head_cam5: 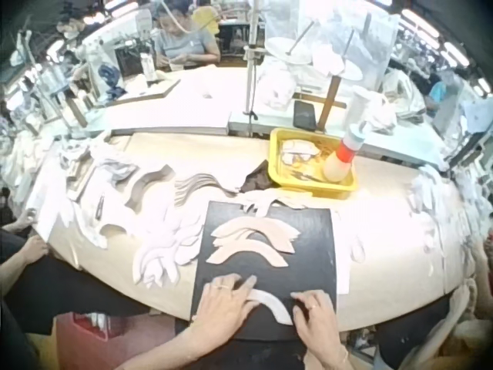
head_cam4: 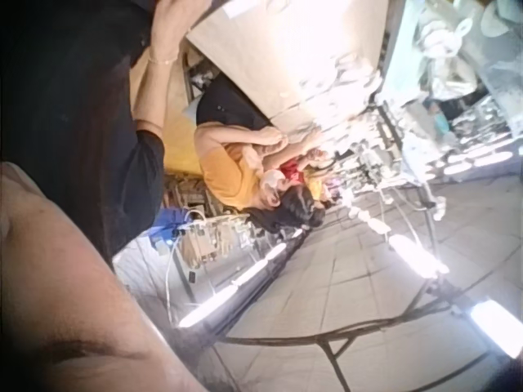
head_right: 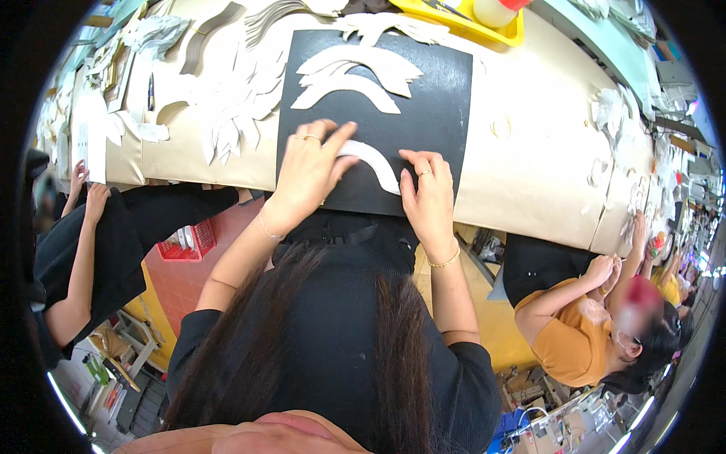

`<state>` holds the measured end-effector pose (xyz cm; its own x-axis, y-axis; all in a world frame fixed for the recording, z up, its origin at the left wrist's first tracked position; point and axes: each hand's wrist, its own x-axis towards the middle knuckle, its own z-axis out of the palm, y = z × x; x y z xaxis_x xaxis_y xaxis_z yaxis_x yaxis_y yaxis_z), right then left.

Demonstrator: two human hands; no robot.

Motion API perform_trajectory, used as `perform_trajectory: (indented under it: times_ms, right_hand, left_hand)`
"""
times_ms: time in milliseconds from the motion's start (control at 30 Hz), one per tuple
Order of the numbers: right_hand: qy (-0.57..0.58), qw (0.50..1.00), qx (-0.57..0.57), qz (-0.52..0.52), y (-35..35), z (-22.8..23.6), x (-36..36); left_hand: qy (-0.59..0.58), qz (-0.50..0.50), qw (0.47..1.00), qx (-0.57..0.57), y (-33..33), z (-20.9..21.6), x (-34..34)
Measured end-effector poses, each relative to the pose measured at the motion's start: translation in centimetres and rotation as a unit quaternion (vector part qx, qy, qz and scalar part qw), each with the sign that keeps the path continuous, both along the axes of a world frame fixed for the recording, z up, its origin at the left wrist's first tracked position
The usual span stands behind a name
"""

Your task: The person arranges and aligns multiple white and beige leather cutouts on a black board at a workbench. They repeatedly pick up pieces, position them, and press them down by hand to form a layered pattern.

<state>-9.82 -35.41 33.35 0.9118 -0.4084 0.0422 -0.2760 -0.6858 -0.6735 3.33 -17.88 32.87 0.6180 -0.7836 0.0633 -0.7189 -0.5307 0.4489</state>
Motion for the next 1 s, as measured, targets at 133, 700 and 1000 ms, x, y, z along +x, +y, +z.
perform_trajectory:
  times_ms: [133,700,1000]
  right_hand:
    - [-0.069,0.997,-0.018,0.004,-1.3,0.2,4.0]
    - [-0.068,0.925,-0.267,0.262,-10.1,-2.3,23.7]
    - [-0.105,0.944,-0.215,0.229,-11.0,-1.0,21.8]
  left_hand:
    - [0.04,0.07,0.996,-0.044,0.5,-1.1,0.3]
    - [-0.108,0.434,0.894,-0.034,14.9,-0.9,10.2]
    - [-0.044,0.256,0.951,-0.165,4.8,-1.6,7.5]
